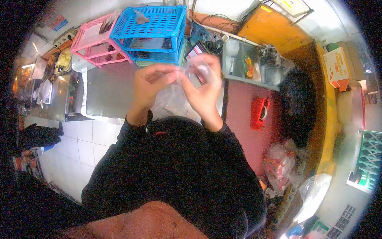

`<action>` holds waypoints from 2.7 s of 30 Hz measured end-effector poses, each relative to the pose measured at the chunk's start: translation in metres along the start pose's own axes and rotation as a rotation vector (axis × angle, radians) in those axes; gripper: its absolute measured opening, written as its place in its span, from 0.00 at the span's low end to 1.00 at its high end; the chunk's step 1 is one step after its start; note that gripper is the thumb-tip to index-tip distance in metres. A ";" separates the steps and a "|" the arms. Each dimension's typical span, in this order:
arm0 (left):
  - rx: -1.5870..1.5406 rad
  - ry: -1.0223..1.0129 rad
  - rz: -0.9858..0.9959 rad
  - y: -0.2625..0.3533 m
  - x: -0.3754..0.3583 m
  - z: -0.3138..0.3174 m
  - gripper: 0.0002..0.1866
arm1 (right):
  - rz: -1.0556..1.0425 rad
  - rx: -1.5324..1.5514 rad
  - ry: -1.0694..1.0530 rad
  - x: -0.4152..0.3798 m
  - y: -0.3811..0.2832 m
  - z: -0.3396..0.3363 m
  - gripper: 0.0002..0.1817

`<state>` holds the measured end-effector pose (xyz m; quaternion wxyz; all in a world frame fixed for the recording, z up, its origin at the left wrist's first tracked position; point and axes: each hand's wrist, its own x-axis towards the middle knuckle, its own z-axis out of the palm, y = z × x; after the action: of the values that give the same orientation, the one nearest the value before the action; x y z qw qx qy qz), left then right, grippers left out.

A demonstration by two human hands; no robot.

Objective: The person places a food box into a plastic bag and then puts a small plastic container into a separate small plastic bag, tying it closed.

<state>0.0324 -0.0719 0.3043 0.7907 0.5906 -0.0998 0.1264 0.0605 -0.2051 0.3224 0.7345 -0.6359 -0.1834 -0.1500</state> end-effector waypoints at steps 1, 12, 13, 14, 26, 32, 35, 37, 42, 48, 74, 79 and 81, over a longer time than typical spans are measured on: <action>-0.099 -0.038 -0.076 0.000 0.000 -0.007 0.09 | -0.092 -0.005 0.104 0.003 -0.002 0.003 0.11; -0.795 -0.117 -0.246 -0.030 0.002 0.003 0.31 | 0.096 -0.170 -0.145 0.010 0.019 -0.033 0.08; -0.444 -0.103 -0.092 -0.033 0.003 0.005 0.28 | 0.088 -0.244 -0.172 0.010 0.018 -0.036 0.08; -0.094 -0.087 0.059 -0.035 0.003 0.005 0.26 | 0.035 -0.393 -0.216 0.012 0.020 -0.040 0.07; 0.493 0.328 0.256 -0.059 0.014 0.023 0.23 | -0.143 -0.678 -0.218 -0.016 0.024 -0.002 0.12; 0.533 0.351 0.348 -0.043 0.007 0.036 0.25 | -0.010 -0.521 -0.211 0.010 0.031 0.003 0.16; 0.470 0.384 0.206 -0.053 0.022 0.019 0.25 | -0.318 -0.624 -0.308 -0.013 0.035 0.006 0.16; 0.400 0.396 0.082 -0.060 0.020 0.018 0.25 | -0.231 -0.566 -0.282 0.000 0.041 0.002 0.19; 0.416 0.346 0.151 -0.039 0.029 0.020 0.27 | -0.244 -0.599 -0.228 0.001 0.041 0.012 0.23; 0.467 0.359 0.288 -0.064 0.021 0.023 0.25 | -0.118 -0.635 -0.207 0.026 0.045 0.007 0.18; 0.263 0.385 0.447 -0.012 0.023 -0.001 0.18 | -0.517 -0.175 -0.268 0.008 0.004 -0.008 0.09; 0.125 0.704 0.992 -0.009 0.041 0.007 0.17 | -0.607 -0.343 -0.047 0.007 -0.003 -0.010 0.12; 0.176 0.728 1.170 -0.007 0.029 -0.004 0.18 | -0.693 -0.376 0.007 0.008 -0.003 -0.010 0.13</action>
<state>0.0626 -0.0680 0.3054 0.5250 0.4216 -0.1195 0.7296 0.0668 -0.2154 0.3272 0.5115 -0.6592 -0.3540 -0.4225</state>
